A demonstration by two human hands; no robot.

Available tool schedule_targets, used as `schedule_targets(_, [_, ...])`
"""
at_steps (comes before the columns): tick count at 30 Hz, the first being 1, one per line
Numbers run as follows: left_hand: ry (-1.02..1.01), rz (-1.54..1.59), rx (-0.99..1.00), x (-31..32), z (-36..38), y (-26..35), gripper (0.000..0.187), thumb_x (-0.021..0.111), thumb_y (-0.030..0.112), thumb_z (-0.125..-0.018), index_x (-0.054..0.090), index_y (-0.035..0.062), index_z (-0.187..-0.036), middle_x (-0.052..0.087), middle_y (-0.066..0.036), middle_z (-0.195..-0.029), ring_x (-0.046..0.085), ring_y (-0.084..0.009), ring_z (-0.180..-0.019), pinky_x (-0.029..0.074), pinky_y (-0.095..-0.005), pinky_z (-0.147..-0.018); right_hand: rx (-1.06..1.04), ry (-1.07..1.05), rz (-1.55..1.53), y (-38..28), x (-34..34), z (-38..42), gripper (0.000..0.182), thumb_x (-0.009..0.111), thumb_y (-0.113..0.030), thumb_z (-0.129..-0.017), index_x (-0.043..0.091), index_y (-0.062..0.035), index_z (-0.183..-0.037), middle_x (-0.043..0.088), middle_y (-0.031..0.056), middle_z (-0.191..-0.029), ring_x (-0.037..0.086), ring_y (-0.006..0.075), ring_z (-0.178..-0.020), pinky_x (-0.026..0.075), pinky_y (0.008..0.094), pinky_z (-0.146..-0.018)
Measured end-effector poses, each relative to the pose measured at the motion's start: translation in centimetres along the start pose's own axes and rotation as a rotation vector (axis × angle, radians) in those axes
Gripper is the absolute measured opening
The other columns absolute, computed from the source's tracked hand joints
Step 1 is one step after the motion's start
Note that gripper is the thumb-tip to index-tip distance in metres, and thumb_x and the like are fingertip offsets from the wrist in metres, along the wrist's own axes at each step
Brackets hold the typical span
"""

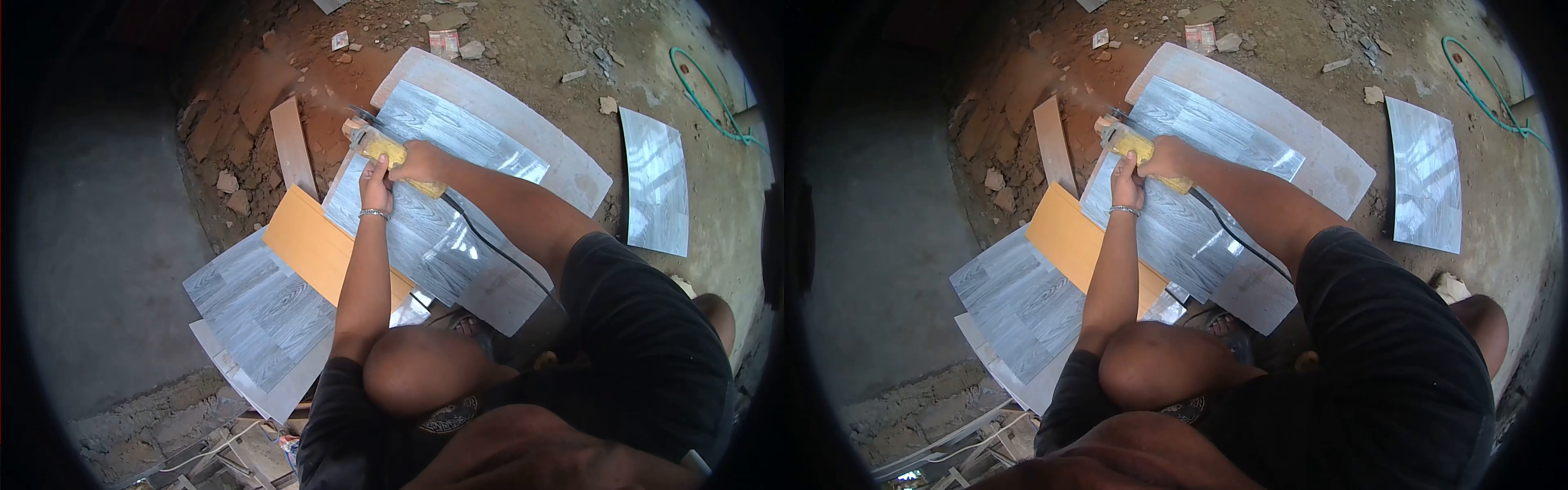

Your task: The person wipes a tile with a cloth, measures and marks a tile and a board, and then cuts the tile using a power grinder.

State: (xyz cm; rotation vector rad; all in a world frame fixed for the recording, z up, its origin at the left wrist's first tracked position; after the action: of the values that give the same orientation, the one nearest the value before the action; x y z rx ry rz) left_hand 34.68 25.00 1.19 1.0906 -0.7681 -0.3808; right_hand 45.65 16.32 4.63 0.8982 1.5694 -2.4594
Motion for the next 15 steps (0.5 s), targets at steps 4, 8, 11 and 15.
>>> schedule_targets(4, [0.004,-0.001,-0.007,-0.4,-0.2,-0.3,0.03,0.065,0.03,-0.101,0.064,0.0013,-0.111,0.07,-0.007,-0.105,0.066,-0.0147,-0.094,0.051,-0.0292,-0.087,0.012,0.002,0.021,0.0,0.0,0.0,0.085,0.077,-0.056,-0.062,0.066,0.0133,-0.109,0.069,0.0322,-0.108,0.068,0.0404,-0.102,0.055,0.0418,-0.087])
schedule_targets(8, [-0.005,-0.008,-0.011,0.2,0.2,0.0,0.031,0.066,0.03,-0.101,0.064,0.0013,-0.111,0.07,-0.007,-0.105,0.066,-0.0147,-0.094,0.051,-0.0293,-0.088,0.003,-0.012,0.019,-0.2,-0.1,0.3,0.085,0.077,-0.056,-0.062,0.067,0.014,-0.109,0.068,0.033,-0.108,0.068,0.0406,-0.102,0.055,0.0418,-0.088])
schedule_targets(11, [0.011,-0.005,-0.016,-0.4,-0.1,-0.6,0.03,0.066,0.031,-0.1,0.064,0.0019,-0.11,0.071,-0.006,-0.104,0.066,-0.0139,-0.093,0.052,-0.0288,-0.086,-0.006,0.002,0.013,0.2,0.0,0.2,0.085,0.077,-0.056,-0.062,0.067,0.0139,-0.108,0.068,0.033,-0.108,0.068,0.0408,-0.101,0.055,0.0418,-0.087])
schedule_targets(15, [-0.001,-0.027,-0.014,-0.9,-0.5,-1.2,0.03,0.067,0.031,-0.1,0.064,0.003,-0.108,0.071,-0.006,-0.102,0.066,-0.0128,-0.091,0.052,-0.0281,-0.085,-0.007,-0.001,0.025,0.0,-0.3,0.6,0.084,0.077,-0.057,-0.062,0.067,0.0133,-0.108,0.069,0.032,-0.107,0.069,0.0406,-0.1,0.055,0.0417,-0.086])
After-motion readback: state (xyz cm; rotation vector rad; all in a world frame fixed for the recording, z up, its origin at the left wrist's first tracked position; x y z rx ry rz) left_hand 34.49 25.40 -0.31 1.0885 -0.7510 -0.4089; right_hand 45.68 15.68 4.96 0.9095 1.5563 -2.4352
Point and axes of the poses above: each hand's wrist, its own z-axis away from the middle knuckle, its own x-axis out of the palm, y = z × x, the point moved 9 cm from there along -z, towards the middle knuckle
